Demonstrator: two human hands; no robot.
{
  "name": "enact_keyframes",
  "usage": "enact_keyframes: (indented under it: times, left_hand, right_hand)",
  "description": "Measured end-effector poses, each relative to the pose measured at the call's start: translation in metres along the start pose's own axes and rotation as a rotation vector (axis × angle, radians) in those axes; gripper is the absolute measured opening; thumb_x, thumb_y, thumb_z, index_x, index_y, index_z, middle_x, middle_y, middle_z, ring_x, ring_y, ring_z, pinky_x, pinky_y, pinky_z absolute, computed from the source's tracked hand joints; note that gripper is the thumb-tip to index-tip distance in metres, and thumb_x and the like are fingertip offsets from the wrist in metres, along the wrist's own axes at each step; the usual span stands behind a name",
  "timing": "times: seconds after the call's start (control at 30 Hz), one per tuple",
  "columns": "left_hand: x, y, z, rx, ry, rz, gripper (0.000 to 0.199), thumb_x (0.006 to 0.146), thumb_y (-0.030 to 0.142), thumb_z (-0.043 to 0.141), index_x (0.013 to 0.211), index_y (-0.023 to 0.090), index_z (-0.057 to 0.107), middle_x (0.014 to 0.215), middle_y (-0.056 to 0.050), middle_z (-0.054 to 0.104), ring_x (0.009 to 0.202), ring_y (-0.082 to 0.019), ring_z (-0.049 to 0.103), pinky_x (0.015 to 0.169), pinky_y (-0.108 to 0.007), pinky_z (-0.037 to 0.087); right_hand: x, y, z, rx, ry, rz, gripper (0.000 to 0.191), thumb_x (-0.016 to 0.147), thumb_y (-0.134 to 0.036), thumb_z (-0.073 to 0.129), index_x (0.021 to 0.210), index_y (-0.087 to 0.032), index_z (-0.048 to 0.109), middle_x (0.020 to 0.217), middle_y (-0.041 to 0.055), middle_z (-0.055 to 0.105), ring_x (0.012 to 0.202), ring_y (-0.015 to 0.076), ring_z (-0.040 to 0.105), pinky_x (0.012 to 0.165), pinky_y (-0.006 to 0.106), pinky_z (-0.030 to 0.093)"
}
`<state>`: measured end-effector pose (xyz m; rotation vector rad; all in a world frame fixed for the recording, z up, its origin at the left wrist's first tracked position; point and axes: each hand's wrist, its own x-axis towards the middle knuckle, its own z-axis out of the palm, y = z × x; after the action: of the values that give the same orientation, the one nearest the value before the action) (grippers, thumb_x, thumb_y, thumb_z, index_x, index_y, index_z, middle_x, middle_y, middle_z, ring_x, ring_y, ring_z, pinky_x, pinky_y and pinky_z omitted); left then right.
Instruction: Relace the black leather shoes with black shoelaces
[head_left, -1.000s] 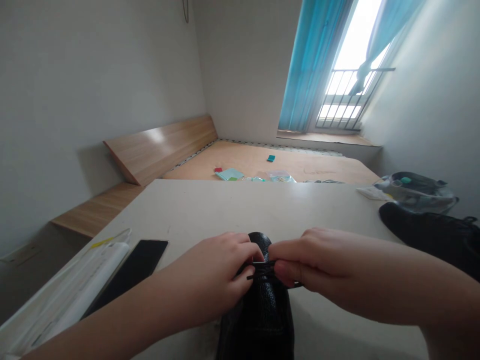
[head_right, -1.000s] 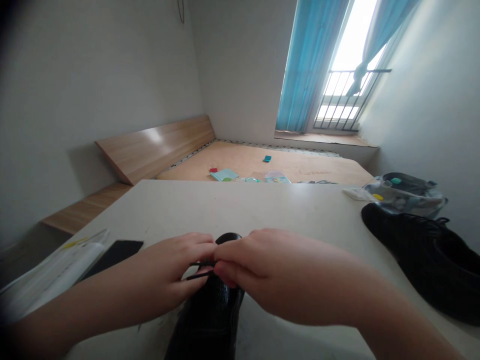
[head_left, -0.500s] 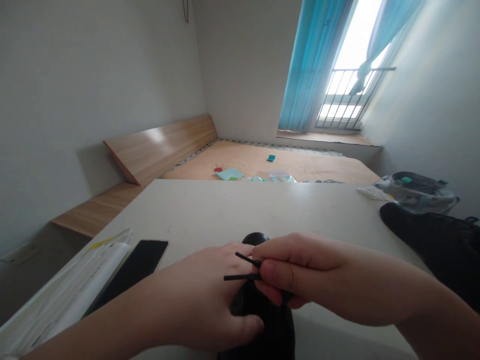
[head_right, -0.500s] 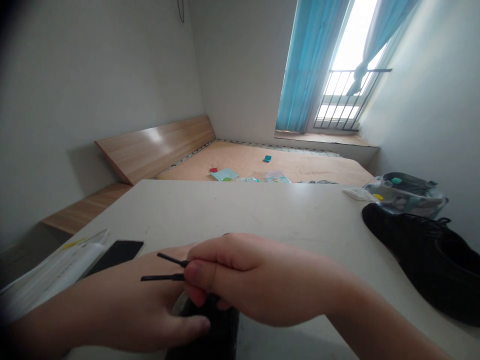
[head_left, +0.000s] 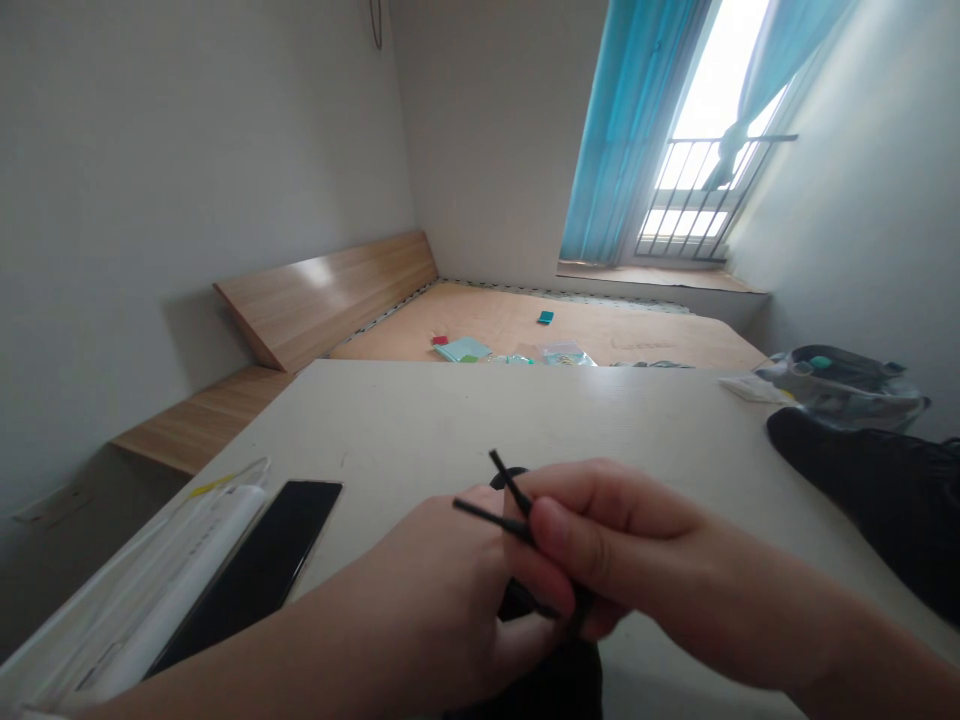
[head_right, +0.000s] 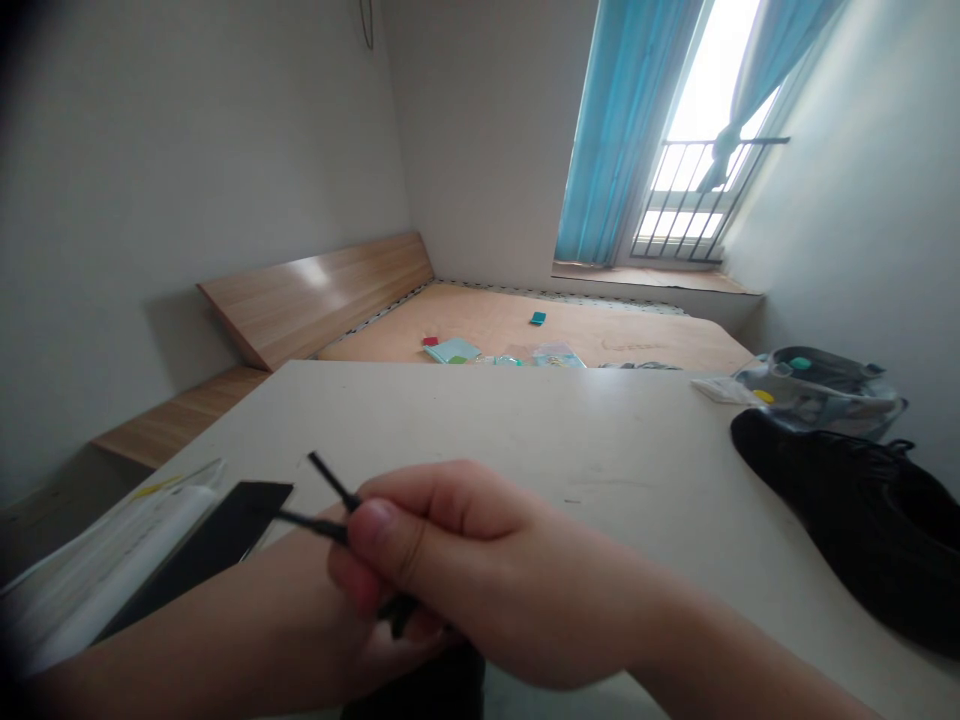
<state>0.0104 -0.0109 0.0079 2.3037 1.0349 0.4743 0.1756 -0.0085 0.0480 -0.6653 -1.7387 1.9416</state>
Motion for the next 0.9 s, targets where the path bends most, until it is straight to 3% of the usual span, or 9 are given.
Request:
enact_keyframes:
  times: [0.2, 0.3, 0.37, 0.43, 0.53, 0.63, 0.73, 0.83, 0.9]
  left_hand:
    - [0.005, -0.002, -0.009, 0.119, -0.112, -0.13, 0.029, 0.08, 0.05, 0.062, 0.089, 0.023, 0.067, 0.086, -0.003, 0.069, 0.078, -0.024, 0.063, 0.067, -0.032, 0.046]
    - [0.005, 0.001, -0.019, 0.041, 0.009, -0.158, 0.026, 0.086, 0.049, 0.055, 0.093, 0.024, 0.061, 0.085, 0.001, 0.069, 0.074, -0.02, 0.062, 0.061, -0.028, 0.043]
    - [0.005, 0.005, -0.024, 0.007, 0.154, -0.131, 0.02, 0.089, 0.041, 0.051, 0.085, 0.024, 0.059, 0.084, 0.003, 0.068, 0.072, -0.017, 0.061, 0.06, -0.026, 0.043]
    - [0.005, 0.008, -0.026, 0.009, 0.218, -0.057, 0.022, 0.092, 0.034, 0.048, 0.077, 0.023, 0.06, 0.087, 0.003, 0.069, 0.078, -0.016, 0.062, 0.068, -0.026, 0.045]
    - [0.005, 0.008, -0.02, 0.022, 0.198, 0.038, 0.017, 0.091, 0.032, 0.052, 0.087, 0.025, 0.067, 0.104, 0.001, 0.068, 0.102, -0.02, 0.059, 0.089, -0.03, 0.044]
    - [0.008, 0.003, -0.012, -0.148, 0.111, 0.057, 0.012, 0.088, 0.031, 0.058, 0.095, 0.027, 0.067, 0.121, 0.001, 0.06, 0.118, -0.019, 0.05, 0.104, -0.03, 0.036]
    - [0.01, -0.001, -0.012, -0.422, 0.075, -0.023, 0.021, 0.093, 0.038, 0.048, 0.089, 0.024, 0.064, 0.12, 0.001, 0.057, 0.114, -0.016, 0.051, 0.103, -0.028, 0.039]
    - [0.011, -0.005, -0.018, -0.504, 0.147, -0.17, 0.031, 0.096, 0.042, 0.038, 0.089, 0.021, 0.06, 0.11, -0.003, 0.058, 0.106, -0.018, 0.054, 0.098, -0.033, 0.044]
    - [0.012, -0.008, -0.022, -0.549, 0.22, -0.222, 0.028, 0.095, 0.04, 0.039, 0.089, 0.02, 0.058, 0.105, -0.004, 0.06, 0.104, -0.02, 0.054, 0.096, -0.036, 0.045]
  right_hand:
    - [0.008, 0.005, -0.008, -0.075, 0.37, -0.085, 0.037, 0.094, -0.046, 0.051, 0.071, -0.017, 0.053, 0.068, -0.0041, 0.043, 0.057, 0.0052, 0.038, 0.049, 0.01, 0.035]
    - [0.015, 0.008, -0.016, -0.056, 0.498, -0.121, 0.036, 0.092, -0.046, 0.053, 0.071, -0.017, 0.052, 0.065, -0.005, 0.043, 0.052, 0.0041, 0.038, 0.046, 0.012, 0.033]
    - [0.019, 0.01, -0.023, -0.066, 0.53, -0.113, 0.035, 0.091, -0.047, 0.053, 0.073, -0.017, 0.051, 0.059, -0.0066, 0.04, 0.048, 0.0037, 0.035, 0.044, 0.012, 0.03]
    - [0.021, 0.011, -0.028, -0.081, 0.549, -0.097, 0.036, 0.091, -0.049, 0.053, 0.074, -0.017, 0.051, 0.054, -0.0081, 0.038, 0.044, 0.0035, 0.031, 0.042, 0.013, 0.026]
    - [0.021, 0.01, -0.03, -0.062, 0.583, -0.078, 0.035, 0.091, -0.049, 0.052, 0.075, -0.018, 0.049, 0.049, -0.009, 0.037, 0.042, 0.0043, 0.029, 0.04, 0.014, 0.023]
    - [0.019, 0.008, -0.027, -0.027, 0.603, -0.022, 0.031, 0.092, -0.047, 0.049, 0.077, -0.02, 0.048, 0.048, -0.0079, 0.042, 0.04, 0.006, 0.034, 0.039, 0.015, 0.028]
    - [0.018, 0.006, -0.028, -0.122, 0.596, -0.027, 0.031, 0.095, -0.042, 0.044, 0.075, -0.019, 0.049, 0.052, -0.0044, 0.051, 0.041, 0.0063, 0.037, 0.039, 0.016, 0.029]
    - [0.016, 0.005, -0.037, -0.297, 0.682, -0.11, 0.032, 0.096, -0.037, 0.043, 0.074, -0.017, 0.055, 0.053, -0.0026, 0.051, 0.042, 0.0069, 0.039, 0.042, 0.018, 0.031]
    - [0.015, 0.003, -0.046, -0.22, 0.75, -0.166, 0.028, 0.095, -0.035, 0.045, 0.076, -0.017, 0.056, 0.061, -0.0018, 0.053, 0.045, 0.0069, 0.042, 0.045, 0.019, 0.033]
